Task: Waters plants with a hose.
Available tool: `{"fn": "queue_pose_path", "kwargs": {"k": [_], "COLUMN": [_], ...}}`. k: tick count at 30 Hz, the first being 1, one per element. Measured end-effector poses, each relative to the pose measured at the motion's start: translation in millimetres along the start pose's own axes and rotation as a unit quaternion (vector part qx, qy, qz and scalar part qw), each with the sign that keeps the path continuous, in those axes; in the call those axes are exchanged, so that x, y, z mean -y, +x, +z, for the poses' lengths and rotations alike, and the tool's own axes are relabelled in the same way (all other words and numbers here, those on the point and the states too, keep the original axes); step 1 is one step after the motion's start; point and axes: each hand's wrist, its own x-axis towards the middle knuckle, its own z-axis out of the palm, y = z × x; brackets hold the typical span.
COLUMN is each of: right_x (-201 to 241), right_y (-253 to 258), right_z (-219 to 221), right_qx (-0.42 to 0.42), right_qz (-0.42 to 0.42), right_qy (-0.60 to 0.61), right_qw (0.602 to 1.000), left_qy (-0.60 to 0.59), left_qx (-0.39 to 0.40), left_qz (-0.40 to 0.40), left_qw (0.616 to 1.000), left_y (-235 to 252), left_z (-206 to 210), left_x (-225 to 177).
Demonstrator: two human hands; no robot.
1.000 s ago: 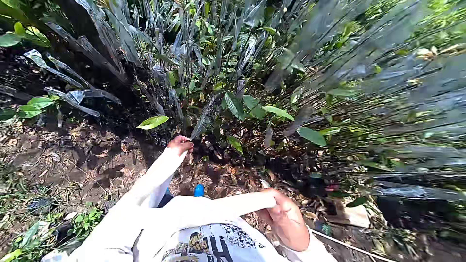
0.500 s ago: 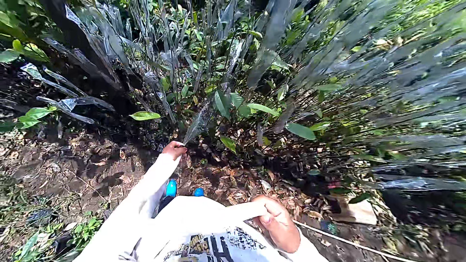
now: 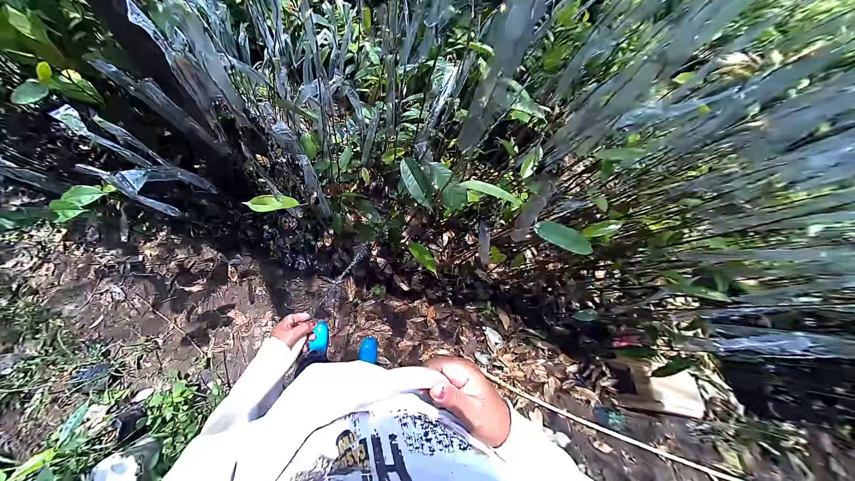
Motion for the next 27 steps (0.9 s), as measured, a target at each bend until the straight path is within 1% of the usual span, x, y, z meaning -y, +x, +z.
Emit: {"fn": "queue_pose_path", "kwargs": {"k": [3,5,10,13,16,20,23,27], "right_x": [-0.5,-0.4,0.8,2.4,3.9,1.6,-0.6,-0.7], "right_y": [2.9,3.1,0.5,-1.3,-2.8,-6.3,-9.7,-9.5], "right_z": [1.0,1.2,-2.7,-4.2,-3.8,-3.1,-1.4,-0.2], "right_qx": [0.023,0.035,0.057,0.064,0.055,0.037,0.035,0.048], "right_qz": [-0.002,-0.006,-0.034,-0.052,-0.049,-0.032,-0.012,0.0], "right_qy": [-0.004,0.0,0.004,0.005,0.003,0.006,-0.002,-0.019], "right_qw": [1.0,0.999,0.998,0.997,0.997,0.999,0.999,0.999], "left_qy": [-0.014,-0.022,-0.042,-0.036,-0.022,-0.016,-0.034,-0.04], "left_qx": [-0.02,-0.036,-0.056,-0.05,-0.039,-0.035,-0.055,-0.124], "left_qz": [0.003,0.009,0.073,0.073,0.049,0.001,-0.017,-0.024], "left_qw": [1.0,0.999,0.995,0.995,0.998,0.999,0.998,0.991], "left_y": [-5.0,-7.2,-8.4,-9.7,-11.3,-15.5,-19.8,-24.7], "left_z": [-4.8,-4.0,3.6,7.1,8.1,5.5,-1.9,-22.2], "left_x": [10.7,9.3,-14.6,-24.2,-14.6,10.9,29.5,46.4]}}
